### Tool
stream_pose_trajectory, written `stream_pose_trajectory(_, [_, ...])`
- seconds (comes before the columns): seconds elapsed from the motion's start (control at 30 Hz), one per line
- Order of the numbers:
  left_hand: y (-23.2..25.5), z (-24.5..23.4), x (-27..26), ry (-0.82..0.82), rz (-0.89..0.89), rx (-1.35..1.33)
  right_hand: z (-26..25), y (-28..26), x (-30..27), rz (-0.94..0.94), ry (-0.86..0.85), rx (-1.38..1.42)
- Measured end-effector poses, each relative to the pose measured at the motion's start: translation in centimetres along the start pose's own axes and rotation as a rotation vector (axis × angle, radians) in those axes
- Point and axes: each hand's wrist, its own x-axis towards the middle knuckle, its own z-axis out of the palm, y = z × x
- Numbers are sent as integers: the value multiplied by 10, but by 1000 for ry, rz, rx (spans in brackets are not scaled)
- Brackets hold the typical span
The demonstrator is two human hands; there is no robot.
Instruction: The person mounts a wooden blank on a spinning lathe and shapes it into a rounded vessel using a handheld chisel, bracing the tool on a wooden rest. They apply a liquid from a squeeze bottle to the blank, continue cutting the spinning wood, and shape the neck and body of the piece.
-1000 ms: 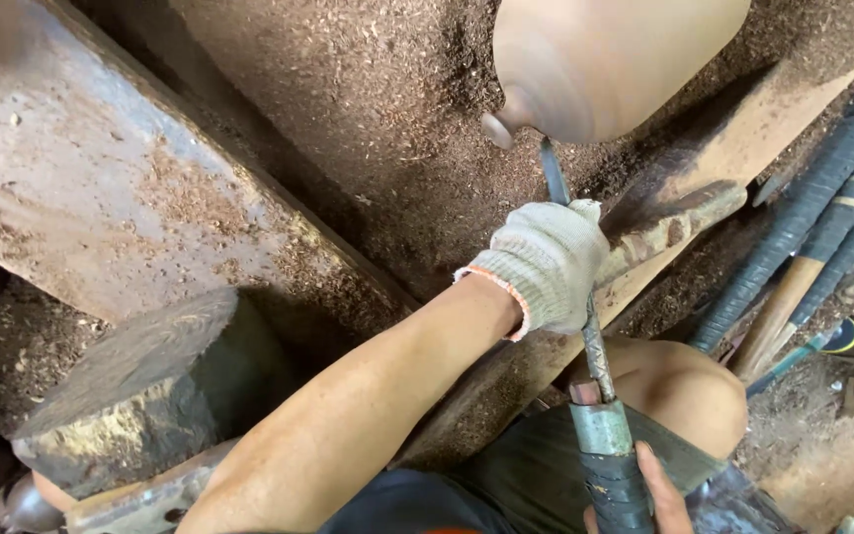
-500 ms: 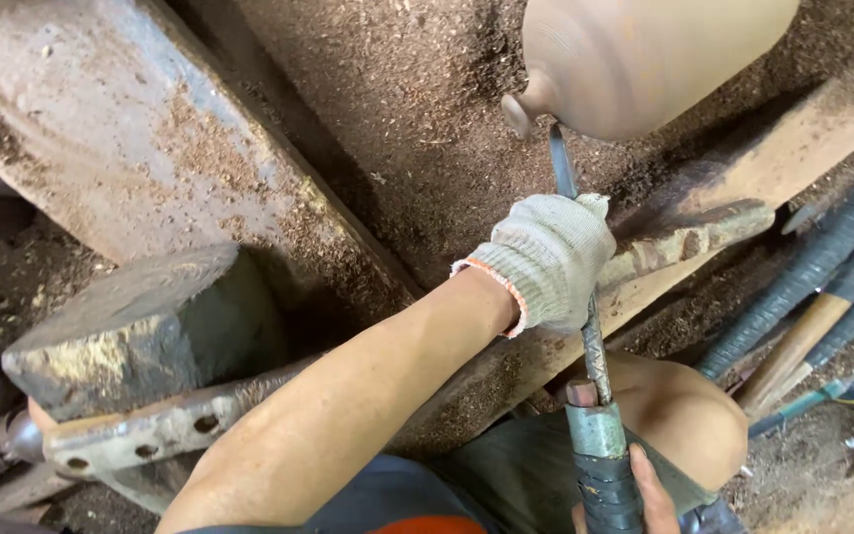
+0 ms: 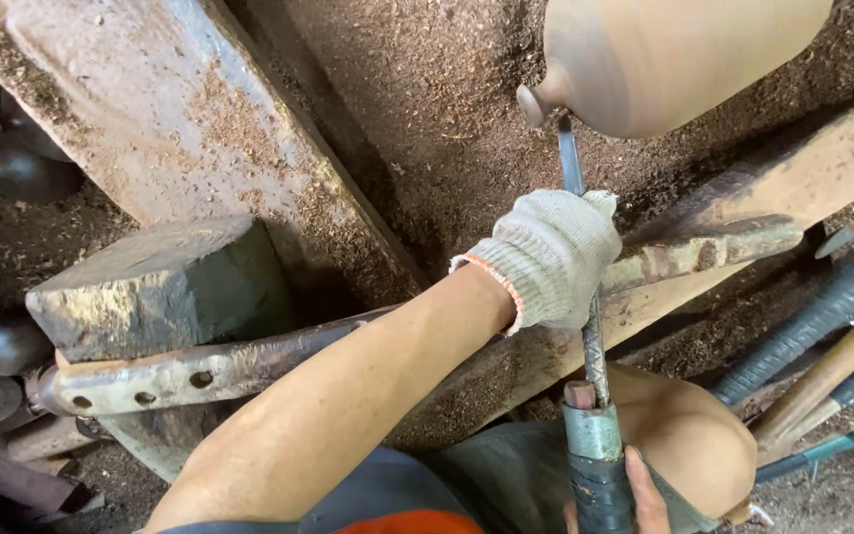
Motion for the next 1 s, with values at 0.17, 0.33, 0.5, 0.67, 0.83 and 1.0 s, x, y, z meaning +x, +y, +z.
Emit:
stream_pose_trajectory(0.17, [4, -1, -1, 32, -11, 9, -11, 4, 14, -25, -170, 104])
stream_pose_trajectory(0.33, [9, -6, -2, -41, -37, 23, -13, -2, 19, 37, -102, -20])
stream_pose_trajectory(0.5, [10, -1, -2, 24, -59, 7, -26, 22, 28, -182, -62, 84])
stream_pose_trajectory(0.67, [11, -1, 0, 26, -44, 11, -50, 28, 54, -188, -13, 132])
stream_pose_trajectory(0.83, [8, -9, 2, -72, -66, -9, -30, 13, 36, -36, -1, 190])
stream_pose_trajectory(1.0, [-1, -3, 6, -13, 23, -2, -46, 13, 46, 96, -252, 44])
